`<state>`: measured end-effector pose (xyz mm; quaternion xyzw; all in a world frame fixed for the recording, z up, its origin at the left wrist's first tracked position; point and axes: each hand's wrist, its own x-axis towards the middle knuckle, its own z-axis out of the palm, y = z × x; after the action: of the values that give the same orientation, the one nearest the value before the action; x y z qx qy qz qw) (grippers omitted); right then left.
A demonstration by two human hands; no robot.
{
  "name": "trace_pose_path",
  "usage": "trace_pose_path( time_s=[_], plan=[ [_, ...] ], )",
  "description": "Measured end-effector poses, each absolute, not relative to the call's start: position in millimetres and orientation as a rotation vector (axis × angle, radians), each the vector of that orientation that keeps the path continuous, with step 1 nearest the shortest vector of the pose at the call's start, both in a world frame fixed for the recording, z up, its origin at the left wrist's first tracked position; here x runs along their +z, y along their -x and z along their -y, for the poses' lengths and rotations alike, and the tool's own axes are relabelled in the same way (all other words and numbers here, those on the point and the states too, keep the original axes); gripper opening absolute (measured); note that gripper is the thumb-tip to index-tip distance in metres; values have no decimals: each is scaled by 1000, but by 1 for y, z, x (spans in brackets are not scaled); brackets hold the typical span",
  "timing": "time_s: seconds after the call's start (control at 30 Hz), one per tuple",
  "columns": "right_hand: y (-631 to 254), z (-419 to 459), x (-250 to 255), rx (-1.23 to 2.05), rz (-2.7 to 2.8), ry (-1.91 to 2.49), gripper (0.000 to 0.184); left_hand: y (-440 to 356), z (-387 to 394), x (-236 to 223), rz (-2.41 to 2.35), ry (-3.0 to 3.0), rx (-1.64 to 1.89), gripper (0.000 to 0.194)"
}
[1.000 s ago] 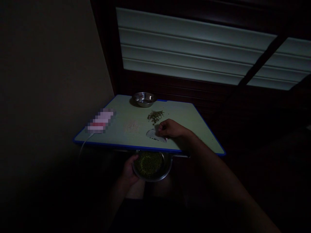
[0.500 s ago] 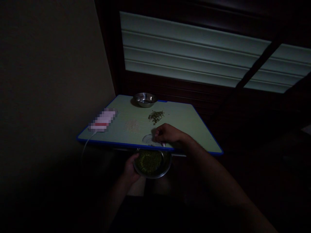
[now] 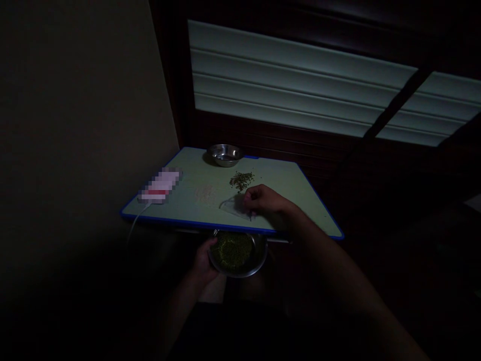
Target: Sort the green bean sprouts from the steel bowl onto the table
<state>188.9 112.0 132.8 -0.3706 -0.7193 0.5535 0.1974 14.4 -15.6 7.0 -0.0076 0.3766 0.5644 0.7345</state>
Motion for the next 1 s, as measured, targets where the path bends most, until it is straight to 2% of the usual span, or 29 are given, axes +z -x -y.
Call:
trace_pose_path(
  time_s=[0.23, 0.4, 0.73, 1.0],
  plan=[
    [-205, -149, 120, 1152, 1508, 1140, 22, -14, 16, 5, -797, 18, 1253, 18],
    [-211, -162, 104, 870, 1460, 1212, 18, -15, 15, 8, -826, 6, 1276, 18],
    [-206, -155, 98, 728, 1694, 1246, 11, -17, 13, 12, -888, 4, 1273, 15],
    [-203, -149, 101, 738, 1772, 1287, 8, -16, 10, 8, -876, 22, 1257, 19]
  ],
)
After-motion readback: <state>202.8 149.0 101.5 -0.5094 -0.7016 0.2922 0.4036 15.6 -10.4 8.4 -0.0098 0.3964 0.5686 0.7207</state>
